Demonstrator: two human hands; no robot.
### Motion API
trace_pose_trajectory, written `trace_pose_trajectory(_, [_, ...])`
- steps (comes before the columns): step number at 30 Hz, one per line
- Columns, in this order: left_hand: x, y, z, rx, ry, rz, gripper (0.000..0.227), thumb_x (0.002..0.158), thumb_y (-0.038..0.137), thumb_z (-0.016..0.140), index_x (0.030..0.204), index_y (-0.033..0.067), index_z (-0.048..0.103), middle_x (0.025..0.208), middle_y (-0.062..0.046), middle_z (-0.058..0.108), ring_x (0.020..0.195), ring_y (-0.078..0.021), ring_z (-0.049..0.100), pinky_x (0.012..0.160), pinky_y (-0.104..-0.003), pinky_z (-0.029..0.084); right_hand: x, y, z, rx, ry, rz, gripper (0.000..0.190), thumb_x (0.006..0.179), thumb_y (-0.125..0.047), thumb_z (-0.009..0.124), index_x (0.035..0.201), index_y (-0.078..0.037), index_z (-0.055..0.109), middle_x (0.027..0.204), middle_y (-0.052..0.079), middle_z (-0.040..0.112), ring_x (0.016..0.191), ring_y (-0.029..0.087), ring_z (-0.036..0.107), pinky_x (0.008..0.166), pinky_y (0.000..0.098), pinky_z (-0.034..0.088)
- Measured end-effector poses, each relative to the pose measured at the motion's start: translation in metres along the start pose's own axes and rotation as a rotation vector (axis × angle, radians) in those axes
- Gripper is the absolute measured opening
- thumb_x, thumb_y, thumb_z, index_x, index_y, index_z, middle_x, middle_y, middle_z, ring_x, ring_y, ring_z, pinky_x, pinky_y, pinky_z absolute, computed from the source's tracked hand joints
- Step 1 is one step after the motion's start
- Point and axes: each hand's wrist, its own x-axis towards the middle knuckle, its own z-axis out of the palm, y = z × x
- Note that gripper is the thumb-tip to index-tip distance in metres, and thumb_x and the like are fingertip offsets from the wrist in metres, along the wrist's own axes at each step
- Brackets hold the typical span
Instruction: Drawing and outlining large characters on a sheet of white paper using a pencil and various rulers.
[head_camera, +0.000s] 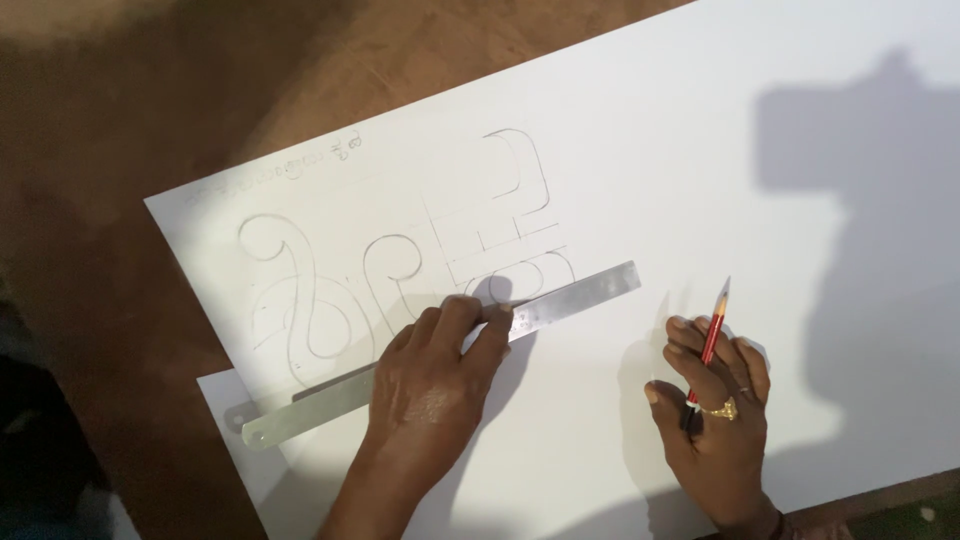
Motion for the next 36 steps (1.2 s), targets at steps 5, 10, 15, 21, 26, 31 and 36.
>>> trace_pose_trajectory(5, [0.004, 0.001, 0.003, -0.002, -0.021, -0.018, 0.023, 0.086, 0.010, 0.074, 0.109, 0.0048, 0.074, 0.101, -0.006, 0.064, 0.087, -0.0215, 0.066, 0.069, -0.038, 0.055, 0.000, 0.002, 0.000, -0.015, -0.013, 0.027, 0.031, 0.085, -0.013, 0.072, 0.114, -0.004, 0.064, 0.134, 0.010, 0.066, 0.140, 0.026, 0.052, 0.125, 0.0448, 0.024])
trace_pose_trajectory(10, [0.006, 0.000, 0.001, -0.025, -0.032, -0.034, 0.022, 0.087, 0.010, 0.074, 0.108, 0.0040, 0.074, 0.101, -0.008, 0.065, 0.088, -0.0231, 0.067, 0.068, -0.039, 0.056, -0.001, 0.003, 0.001, 0.006, -0.009, 0.032, 0.032, 0.085, -0.013, 0.072, 0.114, -0.004, 0.064, 0.134, 0.009, 0.066, 0.140, 0.026, 0.052, 0.126, 0.0447, 0.024])
trace_pose_trajectory(15, [0.009, 0.001, 0.000, -0.059, -0.039, -0.058, 0.021, 0.087, 0.010, 0.075, 0.107, 0.0034, 0.074, 0.099, -0.009, 0.066, 0.086, -0.0239, 0.068, 0.065, -0.038, 0.057, 0.001, 0.000, -0.001, 0.019, -0.005, 0.032, 0.033, 0.083, -0.012, 0.074, 0.114, -0.004, 0.063, 0.134, 0.009, 0.066, 0.140, 0.026, 0.053, 0.126, 0.0442, 0.023])
trace_pose_trajectory(21, [0.011, 0.002, -0.002, -0.062, -0.043, -0.059, 0.022, 0.086, 0.010, 0.076, 0.107, 0.0035, 0.074, 0.099, -0.009, 0.065, 0.085, -0.0238, 0.068, 0.064, -0.038, 0.057, 0.008, -0.009, -0.007, 0.106, 0.038, 0.038, 0.039, 0.085, -0.010, 0.074, 0.121, -0.006, 0.059, 0.135, 0.011, 0.065, 0.139, 0.027, 0.054, 0.122, 0.0433, 0.032])
trace_pose_trajectory(26, [0.011, 0.001, -0.001, -0.056, -0.056, -0.061, 0.023, 0.086, 0.011, 0.076, 0.108, 0.0040, 0.074, 0.098, -0.009, 0.065, 0.086, -0.0230, 0.068, 0.064, -0.037, 0.057, 0.015, -0.005, -0.009, 0.402, 0.104, 0.071, 0.033, 0.103, -0.019, 0.063, 0.133, -0.008, 0.055, 0.138, 0.014, 0.065, 0.134, 0.023, 0.062, 0.111, 0.0351, 0.055])
trace_pose_trajectory(31, [0.012, 0.001, -0.002, -0.059, -0.051, -0.059, 0.023, 0.085, 0.012, 0.076, 0.107, 0.0043, 0.074, 0.097, -0.008, 0.065, 0.085, -0.0228, 0.068, 0.063, -0.037, 0.057, 0.032, -0.006, -0.016, 0.503, 0.161, 0.032, 0.039, 0.110, -0.032, 0.057, 0.138, -0.004, 0.057, 0.126, 0.017, 0.067, 0.121, 0.025, 0.067, 0.108, 0.0360, 0.055])
trace_pose_trajectory(36, [0.013, 0.002, -0.002, -0.056, -0.052, -0.065, 0.021, 0.085, 0.011, 0.077, 0.105, 0.0043, 0.075, 0.097, -0.007, 0.065, 0.085, -0.0223, 0.068, 0.063, -0.037, 0.057, 0.029, 0.011, -0.009, 0.575, 0.189, 0.024, 0.041, 0.115, -0.036, 0.055, 0.137, -0.001, 0.060, 0.118, 0.019, 0.069, 0.113, 0.026, 0.070, 0.106, 0.0372, 0.055])
